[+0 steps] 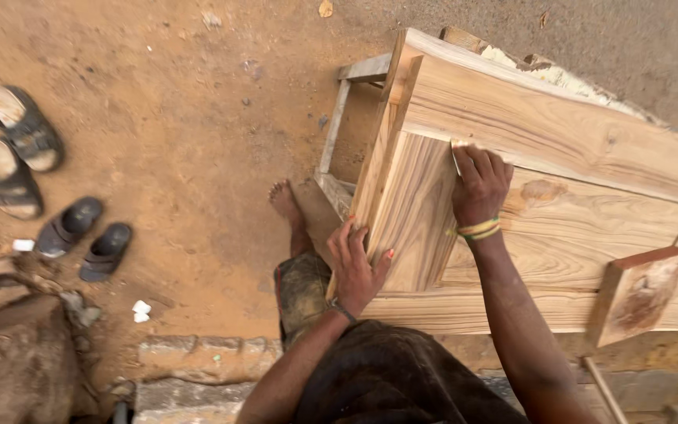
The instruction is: The person applies wood filler to a wooden door using a small piece of wood as a tool. They scoop filler from a board and rub it into the surface of the door, covering multiple panels and edges.
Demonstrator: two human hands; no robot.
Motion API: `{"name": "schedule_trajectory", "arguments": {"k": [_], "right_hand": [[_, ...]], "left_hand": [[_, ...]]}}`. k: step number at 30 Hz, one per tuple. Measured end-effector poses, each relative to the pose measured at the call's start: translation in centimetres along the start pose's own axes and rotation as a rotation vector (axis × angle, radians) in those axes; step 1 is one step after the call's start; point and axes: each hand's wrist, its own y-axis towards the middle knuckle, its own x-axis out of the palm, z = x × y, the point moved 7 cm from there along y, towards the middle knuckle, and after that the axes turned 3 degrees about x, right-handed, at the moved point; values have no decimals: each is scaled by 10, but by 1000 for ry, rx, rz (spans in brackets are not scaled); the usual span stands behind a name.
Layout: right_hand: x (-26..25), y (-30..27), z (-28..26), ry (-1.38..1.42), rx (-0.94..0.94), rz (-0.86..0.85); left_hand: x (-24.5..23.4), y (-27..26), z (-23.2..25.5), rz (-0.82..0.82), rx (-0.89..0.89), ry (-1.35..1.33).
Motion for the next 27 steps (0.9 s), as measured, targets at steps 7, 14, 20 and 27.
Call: {"name": "schedule_trajectory", "arguments": {"k": [7, 14, 20, 27], "right_hand": [[-11, 20, 3, 39, -15, 31], [-21, 13, -22, 60, -10, 14], [0, 16, -48, 35, 2, 75], [8, 25, -39, 15, 3, 68]], "left_hand": [[5, 4, -4, -29, 13, 55], [10, 3, -6, -18, 20, 45], [5, 7, -10, -4, 24, 94], [11, 2, -6, -28, -19, 63]]}}
